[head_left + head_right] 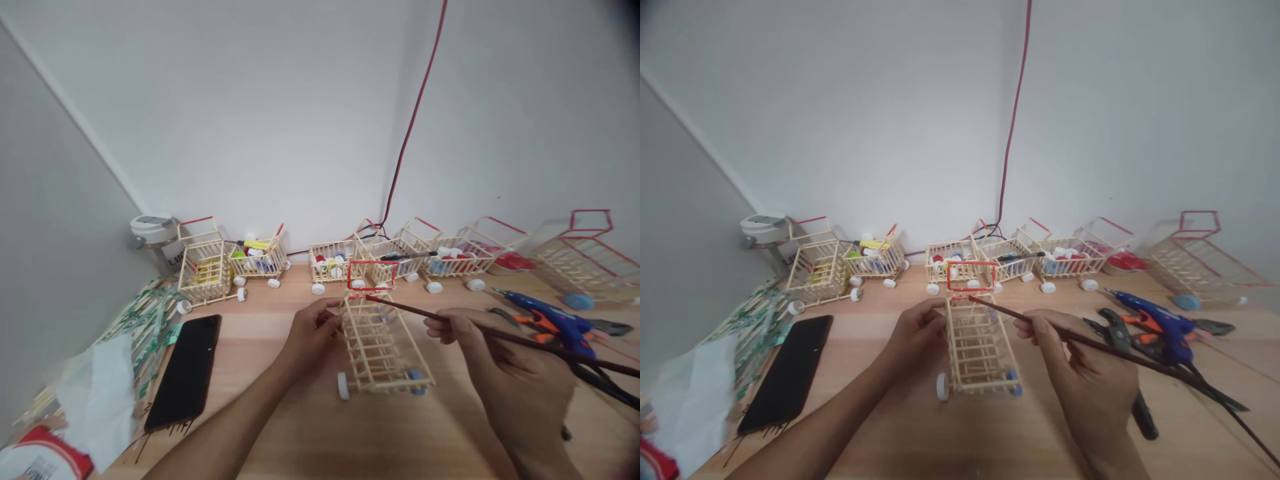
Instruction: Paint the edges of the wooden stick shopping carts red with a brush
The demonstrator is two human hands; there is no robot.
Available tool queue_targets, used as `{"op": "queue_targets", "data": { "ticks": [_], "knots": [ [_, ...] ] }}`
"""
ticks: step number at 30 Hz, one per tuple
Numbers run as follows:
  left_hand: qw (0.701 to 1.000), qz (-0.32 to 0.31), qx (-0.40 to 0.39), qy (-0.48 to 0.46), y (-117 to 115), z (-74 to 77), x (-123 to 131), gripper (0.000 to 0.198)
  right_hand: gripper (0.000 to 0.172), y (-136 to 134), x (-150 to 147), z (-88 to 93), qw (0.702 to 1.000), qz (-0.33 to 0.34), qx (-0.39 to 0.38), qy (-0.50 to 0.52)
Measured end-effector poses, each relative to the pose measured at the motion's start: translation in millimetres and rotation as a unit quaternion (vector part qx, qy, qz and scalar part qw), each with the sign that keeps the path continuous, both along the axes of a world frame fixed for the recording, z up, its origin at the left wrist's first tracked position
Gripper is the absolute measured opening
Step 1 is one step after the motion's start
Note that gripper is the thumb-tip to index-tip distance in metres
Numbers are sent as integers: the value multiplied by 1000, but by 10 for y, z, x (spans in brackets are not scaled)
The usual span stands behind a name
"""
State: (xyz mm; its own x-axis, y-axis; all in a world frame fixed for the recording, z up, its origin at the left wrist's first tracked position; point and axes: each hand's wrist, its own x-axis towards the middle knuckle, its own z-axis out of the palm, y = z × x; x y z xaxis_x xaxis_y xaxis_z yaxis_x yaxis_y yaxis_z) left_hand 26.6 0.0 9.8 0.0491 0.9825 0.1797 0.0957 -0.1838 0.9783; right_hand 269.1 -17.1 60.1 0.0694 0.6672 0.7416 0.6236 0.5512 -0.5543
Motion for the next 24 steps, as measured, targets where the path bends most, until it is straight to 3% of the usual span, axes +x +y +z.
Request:
{"op": "queue_targets", "data": {
  "ticks": [8,15,20,24],
  "knots": [
    [1000,3,-6,5,-2,9,0,35,11,2,129,32,993,-70,65,-73],
    [1000,2,-2,-2,-8,9,5,36,11,-9,64,32,996,-54,44,-51],
    [1000,5,1,-3,1,-17,-4,35,15,3,107,37,992,-78,59,-78],
    [1000,2,1,2,3,-32,-14,36,11,-124,65,94,997,-69,28,-28]
  ]
}}
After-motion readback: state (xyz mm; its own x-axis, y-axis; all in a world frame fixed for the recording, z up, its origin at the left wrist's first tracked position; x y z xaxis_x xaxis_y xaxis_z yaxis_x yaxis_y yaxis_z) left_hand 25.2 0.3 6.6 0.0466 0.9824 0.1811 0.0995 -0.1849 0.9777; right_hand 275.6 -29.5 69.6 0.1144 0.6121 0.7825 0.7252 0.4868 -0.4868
